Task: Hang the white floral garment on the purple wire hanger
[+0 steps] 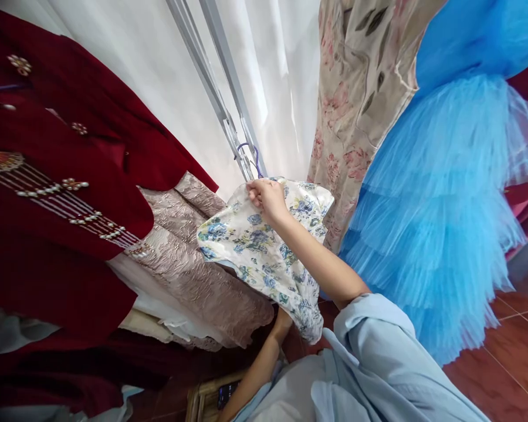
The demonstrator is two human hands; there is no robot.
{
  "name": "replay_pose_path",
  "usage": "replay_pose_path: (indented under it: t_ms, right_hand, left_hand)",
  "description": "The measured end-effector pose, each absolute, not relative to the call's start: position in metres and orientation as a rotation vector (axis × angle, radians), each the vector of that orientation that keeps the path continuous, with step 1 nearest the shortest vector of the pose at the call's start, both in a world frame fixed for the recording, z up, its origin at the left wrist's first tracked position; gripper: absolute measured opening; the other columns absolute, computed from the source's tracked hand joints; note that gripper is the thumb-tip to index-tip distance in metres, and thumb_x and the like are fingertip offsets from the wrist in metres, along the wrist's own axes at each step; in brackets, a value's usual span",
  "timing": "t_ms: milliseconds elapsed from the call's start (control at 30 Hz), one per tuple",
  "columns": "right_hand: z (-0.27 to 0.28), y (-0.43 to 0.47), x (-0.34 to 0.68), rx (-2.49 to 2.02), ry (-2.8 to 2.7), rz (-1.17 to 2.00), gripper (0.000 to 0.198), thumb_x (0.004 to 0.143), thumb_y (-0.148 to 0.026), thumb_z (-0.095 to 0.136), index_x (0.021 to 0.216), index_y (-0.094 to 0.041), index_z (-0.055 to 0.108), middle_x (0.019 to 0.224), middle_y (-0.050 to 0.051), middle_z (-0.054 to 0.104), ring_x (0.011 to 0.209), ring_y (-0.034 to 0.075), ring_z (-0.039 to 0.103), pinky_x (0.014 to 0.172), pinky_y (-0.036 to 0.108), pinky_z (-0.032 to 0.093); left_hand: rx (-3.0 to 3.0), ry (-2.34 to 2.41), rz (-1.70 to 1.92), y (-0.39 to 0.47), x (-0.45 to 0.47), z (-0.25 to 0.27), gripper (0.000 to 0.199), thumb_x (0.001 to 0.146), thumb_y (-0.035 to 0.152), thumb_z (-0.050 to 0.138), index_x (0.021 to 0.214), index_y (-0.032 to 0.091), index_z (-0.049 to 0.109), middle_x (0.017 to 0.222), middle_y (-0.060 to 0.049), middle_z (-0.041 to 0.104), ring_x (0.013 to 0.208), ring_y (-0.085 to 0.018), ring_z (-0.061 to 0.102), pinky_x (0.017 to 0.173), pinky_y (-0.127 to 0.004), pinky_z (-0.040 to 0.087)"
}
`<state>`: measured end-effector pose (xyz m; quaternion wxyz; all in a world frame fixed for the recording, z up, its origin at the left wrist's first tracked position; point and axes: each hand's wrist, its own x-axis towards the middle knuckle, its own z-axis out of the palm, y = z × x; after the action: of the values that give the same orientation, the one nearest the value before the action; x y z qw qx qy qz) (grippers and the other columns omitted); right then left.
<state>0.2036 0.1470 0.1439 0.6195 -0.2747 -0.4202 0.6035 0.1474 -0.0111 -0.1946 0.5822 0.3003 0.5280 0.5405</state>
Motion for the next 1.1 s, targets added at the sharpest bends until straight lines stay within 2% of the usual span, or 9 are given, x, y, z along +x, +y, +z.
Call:
replay_pose_path:
  t_ms: [167, 267, 333, 367, 433, 533, 667, 933, 1100]
  right_hand:
    - [0.124, 0.127, 0.223, -0.634, -1.11, 1.35, 0.011, 0.075, -0.025, 0.063, 0.069, -0.017, 0.057, 0.044, -0.006, 0.051, 0.036, 0.007, 0.037, 0.037, 0.019, 0.023]
    - [0.112, 0.119, 0.233, -0.632, -1.168, 1.319, 0.014, 0.075, -0.026, 0.064, 0.066, -0.019, 0.055, 0.042, -0.007, 0.048, 0.036, 0.008, 0.038, 0.038, 0.02, 0.024]
    - [0.108, 0.114, 0.236, -0.638, -1.205, 1.296, 0.015, 0.075, -0.025, 0.063, 0.065, -0.019, 0.054, 0.041, -0.007, 0.048, 0.036, 0.008, 0.039, 0.038, 0.02, 0.025]
    - [0.107, 0.111, 0.237, -0.639, -1.231, 1.283, 0.014, 0.076, -0.025, 0.062, 0.065, -0.019, 0.055, 0.041, -0.007, 0.048, 0.036, 0.008, 0.039, 0.038, 0.02, 0.026]
    - [0.106, 0.107, 0.239, -0.633, -1.292, 1.251, 0.015, 0.079, -0.024, 0.061, 0.066, -0.019, 0.054, 0.042, -0.007, 0.05, 0.037, 0.008, 0.039, 0.04, 0.019, 0.028]
    - [0.107, 0.102, 0.241, -0.605, -1.353, 1.185, 0.023, 0.082, -0.027, 0.061, 0.064, -0.02, 0.049, 0.043, -0.006, 0.052, 0.038, 0.007, 0.04, 0.043, 0.019, 0.03]
    - [0.105, 0.104, 0.244, -0.644, -1.358, 1.145, 0.025, 0.082, -0.028, 0.063, 0.063, -0.02, 0.049, 0.043, -0.006, 0.051, 0.04, 0.007, 0.04, 0.044, 0.019, 0.029]
    - [0.088, 0.126, 0.225, -0.762, -1.26, 1.134, 0.022, 0.078, -0.027, 0.058, 0.06, -0.02, 0.048, 0.043, -0.008, 0.044, 0.041, 0.007, 0.035, 0.045, 0.02, 0.026]
    - [0.019, 0.134, 0.214, -0.954, -1.41, 1.057, 0.02, 0.074, -0.025, 0.056, 0.056, -0.02, 0.048, 0.052, -0.004, 0.049, 0.051, 0.01, 0.044, 0.053, 0.022, 0.032]
  left_hand:
    - [0.672, 1.631, 1.588, 0.006, 0.08, -0.156, 0.041, 0.086, 0.042, 0.059, 0.118, 0.017, 0.057, 0.136, -0.019, 0.057, 0.145, -0.034, 0.038, 0.123, -0.048, 0.023]
    - [0.965, 2.053, 2.087, 0.029, 0.037, -0.069, 0.04, 0.094, 0.043, 0.046, 0.124, 0.017, 0.05, 0.135, -0.02, 0.054, 0.132, -0.031, 0.05, 0.114, -0.047, 0.037]
    - [1.37, 1.989, 2.299, 0.044, 0.03, 0.008, 0.038, 0.098, 0.042, 0.042, 0.125, 0.016, 0.05, 0.133, -0.019, 0.054, 0.125, -0.027, 0.054, 0.109, -0.044, 0.043]
    - [1.656, 1.888, 2.232, 0.05, 0.036, 0.046, 0.035, 0.1, 0.04, 0.04, 0.123, 0.017, 0.053, 0.13, -0.017, 0.056, 0.124, -0.026, 0.055, 0.108, -0.042, 0.043]
    - [2.201, 1.686, 1.758, 0.063, 0.058, 0.112, 0.028, 0.099, 0.036, 0.047, 0.116, 0.018, 0.061, 0.122, -0.012, 0.063, 0.118, -0.024, 0.057, 0.106, -0.038, 0.044]
    - [2.513, 1.478, 1.1, 0.08, 0.096, 0.168, 0.021, 0.095, 0.028, 0.052, 0.1, 0.017, 0.069, 0.101, -0.007, 0.07, 0.097, -0.022, 0.063, 0.091, -0.032, 0.048]
    - [2.551, 1.525, 0.816, 0.097, 0.114, 0.177, 0.023, 0.091, 0.022, 0.05, 0.087, 0.013, 0.071, 0.08, -0.005, 0.068, 0.076, -0.02, 0.06, 0.077, -0.03, 0.047]
    - [2.521, 1.502, 0.991, 0.117, 0.111, 0.173, 0.022, 0.092, 0.024, 0.049, 0.088, 0.014, 0.069, 0.082, -0.005, 0.069, 0.078, -0.019, 0.062, 0.076, -0.027, 0.046]
    - [2.469, 1.482, 1.194, 0.137, 0.094, 0.188, 0.024, 0.094, 0.029, 0.051, 0.091, 0.013, 0.069, 0.086, -0.005, 0.069, 0.082, -0.018, 0.063, 0.078, -0.027, 0.047]
